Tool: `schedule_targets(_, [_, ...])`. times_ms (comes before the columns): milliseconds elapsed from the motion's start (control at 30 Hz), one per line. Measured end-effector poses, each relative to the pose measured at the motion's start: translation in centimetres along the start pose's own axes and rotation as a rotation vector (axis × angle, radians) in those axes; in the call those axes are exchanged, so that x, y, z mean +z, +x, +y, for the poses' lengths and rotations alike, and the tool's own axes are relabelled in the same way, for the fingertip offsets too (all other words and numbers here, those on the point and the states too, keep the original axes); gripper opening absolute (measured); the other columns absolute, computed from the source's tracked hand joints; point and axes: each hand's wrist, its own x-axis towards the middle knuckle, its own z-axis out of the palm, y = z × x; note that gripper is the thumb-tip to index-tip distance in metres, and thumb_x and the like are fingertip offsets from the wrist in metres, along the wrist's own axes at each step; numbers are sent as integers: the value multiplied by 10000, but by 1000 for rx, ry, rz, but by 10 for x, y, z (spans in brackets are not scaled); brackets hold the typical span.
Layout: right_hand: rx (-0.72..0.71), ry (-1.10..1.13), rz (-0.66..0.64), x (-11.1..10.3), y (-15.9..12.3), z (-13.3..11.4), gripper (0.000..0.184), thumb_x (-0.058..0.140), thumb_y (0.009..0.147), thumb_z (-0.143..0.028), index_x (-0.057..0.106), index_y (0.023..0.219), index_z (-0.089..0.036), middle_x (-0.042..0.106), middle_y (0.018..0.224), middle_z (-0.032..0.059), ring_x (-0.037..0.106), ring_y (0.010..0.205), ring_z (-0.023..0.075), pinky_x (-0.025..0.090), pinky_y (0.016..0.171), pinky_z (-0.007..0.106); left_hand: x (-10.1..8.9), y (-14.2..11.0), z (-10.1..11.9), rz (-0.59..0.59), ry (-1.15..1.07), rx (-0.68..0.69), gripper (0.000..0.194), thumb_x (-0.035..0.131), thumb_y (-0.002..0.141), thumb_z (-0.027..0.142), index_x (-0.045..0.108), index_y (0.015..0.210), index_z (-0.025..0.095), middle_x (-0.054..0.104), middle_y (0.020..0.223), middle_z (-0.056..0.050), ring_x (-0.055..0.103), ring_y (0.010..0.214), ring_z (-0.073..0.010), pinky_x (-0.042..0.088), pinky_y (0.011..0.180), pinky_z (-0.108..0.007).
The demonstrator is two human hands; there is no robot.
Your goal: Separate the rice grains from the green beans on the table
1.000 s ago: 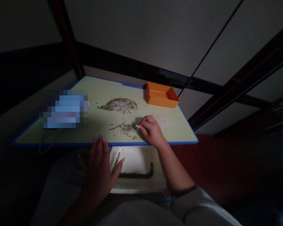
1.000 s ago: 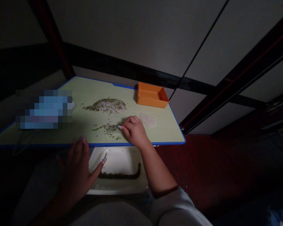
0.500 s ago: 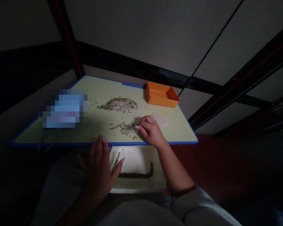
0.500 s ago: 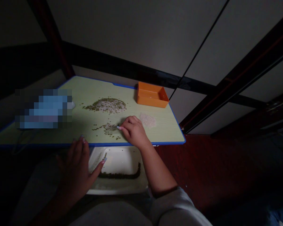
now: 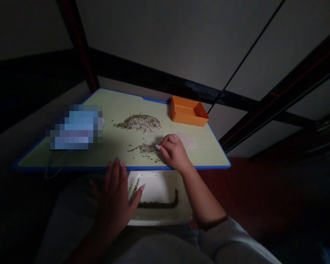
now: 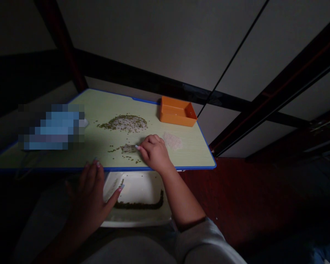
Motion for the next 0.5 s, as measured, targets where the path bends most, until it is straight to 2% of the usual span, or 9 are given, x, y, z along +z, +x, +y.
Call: schedule_targets(500, [0,-18,-47,8,9,-8,255,500,959,-328,674,829,-197,580,879,69,495,895,201,406,818,343,-1,-2,-2,-6,12,14,747,352,918,424,7,1518,141,213,1588,-200,140,1489,-314,-8,1136,-692])
